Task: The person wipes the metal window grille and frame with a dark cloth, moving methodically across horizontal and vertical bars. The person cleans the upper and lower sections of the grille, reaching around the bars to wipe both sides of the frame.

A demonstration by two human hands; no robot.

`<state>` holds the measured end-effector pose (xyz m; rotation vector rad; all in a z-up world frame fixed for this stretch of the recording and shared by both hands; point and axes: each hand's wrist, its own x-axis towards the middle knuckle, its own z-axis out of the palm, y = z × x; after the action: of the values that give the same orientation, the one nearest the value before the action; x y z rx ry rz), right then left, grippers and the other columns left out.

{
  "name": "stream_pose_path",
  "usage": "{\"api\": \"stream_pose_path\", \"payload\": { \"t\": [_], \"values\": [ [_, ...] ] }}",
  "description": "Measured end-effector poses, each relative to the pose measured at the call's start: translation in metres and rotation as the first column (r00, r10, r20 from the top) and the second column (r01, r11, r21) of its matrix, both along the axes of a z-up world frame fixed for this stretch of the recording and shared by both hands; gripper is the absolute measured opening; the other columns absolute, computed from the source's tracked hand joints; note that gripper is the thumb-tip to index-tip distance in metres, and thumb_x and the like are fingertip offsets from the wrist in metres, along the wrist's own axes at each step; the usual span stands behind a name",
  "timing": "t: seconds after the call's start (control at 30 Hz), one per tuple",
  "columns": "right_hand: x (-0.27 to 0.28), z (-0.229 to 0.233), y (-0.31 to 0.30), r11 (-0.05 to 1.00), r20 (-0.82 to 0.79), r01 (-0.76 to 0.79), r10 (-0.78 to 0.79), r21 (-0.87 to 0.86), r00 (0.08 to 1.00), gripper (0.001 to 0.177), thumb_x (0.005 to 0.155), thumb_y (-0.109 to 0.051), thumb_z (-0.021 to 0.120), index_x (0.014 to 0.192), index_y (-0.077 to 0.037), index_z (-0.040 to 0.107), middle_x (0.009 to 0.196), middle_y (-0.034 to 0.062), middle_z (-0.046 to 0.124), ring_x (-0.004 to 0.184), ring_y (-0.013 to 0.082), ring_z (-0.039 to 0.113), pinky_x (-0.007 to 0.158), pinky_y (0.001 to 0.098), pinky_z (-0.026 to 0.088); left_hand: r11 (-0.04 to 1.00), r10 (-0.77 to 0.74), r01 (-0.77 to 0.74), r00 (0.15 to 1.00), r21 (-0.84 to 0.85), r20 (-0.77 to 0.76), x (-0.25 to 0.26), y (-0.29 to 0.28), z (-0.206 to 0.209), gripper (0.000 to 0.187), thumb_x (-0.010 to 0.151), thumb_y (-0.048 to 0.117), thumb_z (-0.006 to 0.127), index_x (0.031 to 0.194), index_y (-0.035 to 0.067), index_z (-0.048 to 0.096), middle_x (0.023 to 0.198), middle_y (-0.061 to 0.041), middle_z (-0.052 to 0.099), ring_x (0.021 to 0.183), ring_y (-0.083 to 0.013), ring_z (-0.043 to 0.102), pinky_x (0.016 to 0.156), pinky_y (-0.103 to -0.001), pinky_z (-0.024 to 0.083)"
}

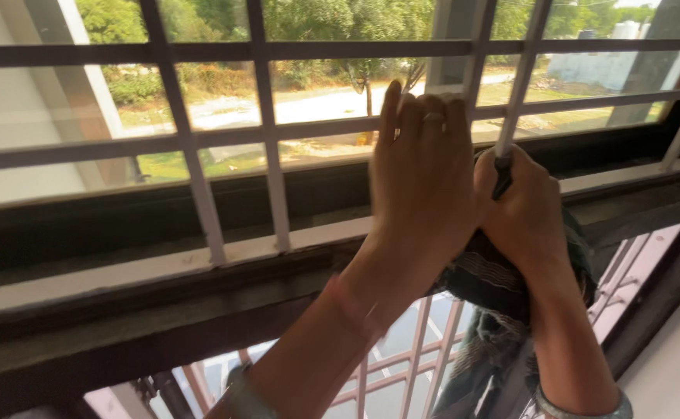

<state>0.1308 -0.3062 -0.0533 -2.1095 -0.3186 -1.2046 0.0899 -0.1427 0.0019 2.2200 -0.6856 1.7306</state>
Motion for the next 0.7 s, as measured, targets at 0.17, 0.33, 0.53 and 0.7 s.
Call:
{"api": "stream_pose_path", "payload": {
  "t": [0.17,0.33,0.53,0.7],
  "values": [
    [-0.028,-0.016,0.013,0.995,0.103,0.079,-0.072,-0.067,0.992,0.041,0.089,-0.031,0.075,0.111,0.002,0.062,0.092,0.0227,0.07,0.089,0.0413,0.071,0.072,0.0468,0.054,0.988,0.138,-0.152,0.954,-0.032,-0.265,0.04,-0.031,0.018,0.013,0.078,0.021,0.074,0.088,0.014,0.069,0.078,-0.005,0.07,0.084,-0.0239,0.069,0.085,-0.038,0.049],
    [-0.057,-0.046,-0.035,0.929,0.456,0.078,0.103,-0.362,0.884,0.026,0.089,-0.013,0.059,0.11,0.001,0.063,0.113,0.0249,0.066,0.112,0.0459,0.066,0.096,0.0525,0.05,0.973,0.219,-0.229,0.958,-0.035,-0.187,0.039,-0.036,0.013,0.014,0.076,0.022,0.076,0.083,0.011,0.071,0.072,-0.005,0.068,0.075,-0.0223,0.068,0.078,-0.037,0.048],
    [-0.046,-0.024,-0.051,0.99,0.314,0.118,-0.089,-0.074,0.945,0.03,0.091,-0.028,0.056,0.104,-0.004,0.068,0.104,0.0145,0.066,0.097,0.0327,0.066,0.085,0.0469,0.051,0.951,0.298,-0.305,0.948,-0.056,-0.116,0.035,-0.04,0.018,0.004,0.082,0.017,0.073,0.081,0.013,0.071,0.072,-0.004,0.067,0.077,-0.0204,0.068,0.078,-0.036,0.049],
    [-0.033,-0.067,-0.021,0.963,0.415,0.107,0.005,-0.247,0.91,0.027,0.078,-0.025,0.054,0.095,-0.006,0.064,0.098,0.0099,0.065,0.099,0.0302,0.06,0.091,0.0483,0.045,0.968,0.239,-0.248,0.956,-0.03,-0.17,0.037,-0.036,0.013,0.011,0.086,0.022,0.072,0.081,0.012,0.07,0.07,-0.004,0.066,0.073,-0.02,0.066,0.078,-0.036,0.048]
  ]
}}
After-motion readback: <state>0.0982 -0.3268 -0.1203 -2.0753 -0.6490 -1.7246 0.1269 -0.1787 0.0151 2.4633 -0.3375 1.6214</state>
